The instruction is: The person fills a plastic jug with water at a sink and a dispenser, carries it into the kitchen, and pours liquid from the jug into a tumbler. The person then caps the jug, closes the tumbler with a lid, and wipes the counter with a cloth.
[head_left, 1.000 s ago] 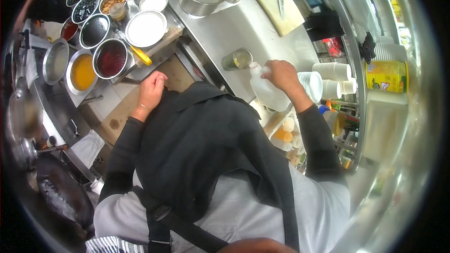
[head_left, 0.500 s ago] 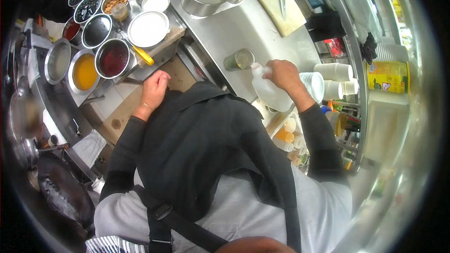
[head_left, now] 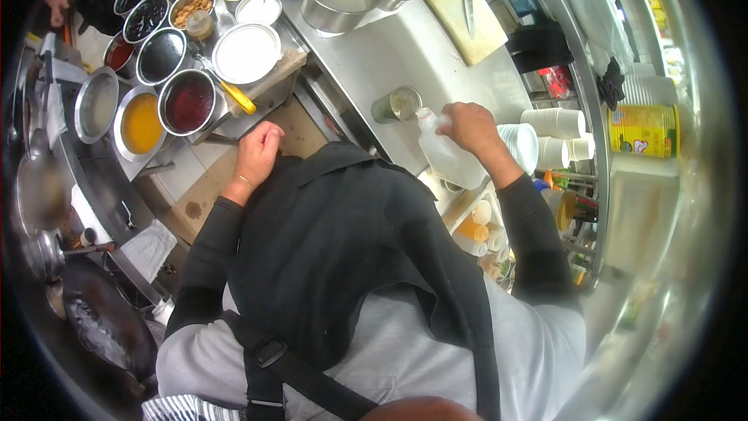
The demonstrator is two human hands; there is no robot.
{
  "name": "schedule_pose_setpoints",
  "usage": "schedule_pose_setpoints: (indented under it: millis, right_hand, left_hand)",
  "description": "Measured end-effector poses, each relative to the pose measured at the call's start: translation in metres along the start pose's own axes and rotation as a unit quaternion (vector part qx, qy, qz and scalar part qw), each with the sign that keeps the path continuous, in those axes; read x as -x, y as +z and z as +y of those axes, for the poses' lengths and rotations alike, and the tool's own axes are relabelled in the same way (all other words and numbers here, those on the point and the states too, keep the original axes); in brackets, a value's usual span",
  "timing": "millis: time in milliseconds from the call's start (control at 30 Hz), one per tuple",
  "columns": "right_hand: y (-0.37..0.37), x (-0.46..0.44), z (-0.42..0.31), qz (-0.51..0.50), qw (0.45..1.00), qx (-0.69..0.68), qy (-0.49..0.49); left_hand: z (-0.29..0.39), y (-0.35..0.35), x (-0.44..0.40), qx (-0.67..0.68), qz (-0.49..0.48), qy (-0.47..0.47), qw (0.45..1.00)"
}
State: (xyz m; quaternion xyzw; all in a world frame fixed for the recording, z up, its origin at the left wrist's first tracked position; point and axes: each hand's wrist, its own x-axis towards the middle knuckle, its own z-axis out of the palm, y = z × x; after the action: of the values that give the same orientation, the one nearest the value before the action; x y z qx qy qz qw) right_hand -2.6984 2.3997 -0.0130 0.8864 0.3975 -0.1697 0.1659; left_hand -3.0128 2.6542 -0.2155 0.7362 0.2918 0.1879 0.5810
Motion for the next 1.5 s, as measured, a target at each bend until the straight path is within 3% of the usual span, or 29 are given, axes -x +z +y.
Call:
schedule_pose_setpoints:
  millis: [700, 900, 1067, 1100, 1167, 1233, 1300, 1500]
  right_hand:
    - [0.014, 0.011, 0.009, 0.035, 0.999, -0.034, -0.003]
    - [0.03, 0.032, 0.011, 0.115, 0.989, -0.098, 0.005]
    - [0.062, 0.052, 0.013, 0.193, 0.964, -0.17, 0.072]
    - [0.077, 0.054, 0.014, 0.194, 0.962, -0.174, 0.077]
    - [0.111, 0.059, 0.013, 0.298, 0.917, -0.243, 0.107]
    - [0.131, 0.062, 0.004, 0.322, 0.901, -0.253, 0.145]
    - [0.138, 0.065, -0.007, 0.344, 0.875, -0.275, 0.2]
    - [0.162, 0.059, -0.018, 0.387, 0.836, -0.321, 0.222]
  left_hand:
    - [0.054, 0.027, -0.044, -0.015, -0.077, 0.039, 0.996]
    - [0.101, 0.058, -0.077, -0.042, -0.116, 0.123, 0.985]
    - [0.143, 0.095, -0.098, -0.045, -0.148, 0.171, 0.973]
    - [0.15, 0.107, -0.1, -0.054, -0.163, 0.199, 0.965]
    - [0.168, 0.14, -0.101, -0.069, -0.185, 0.228, 0.953]
    - [0.188, 0.177, -0.1, -0.121, -0.274, 0.33, 0.895]
    - [0.185, 0.211, -0.102, -0.144, -0.291, 0.354, 0.877]
    - [0.188, 0.255, -0.102, -0.272, -0.349, 0.4, 0.803]
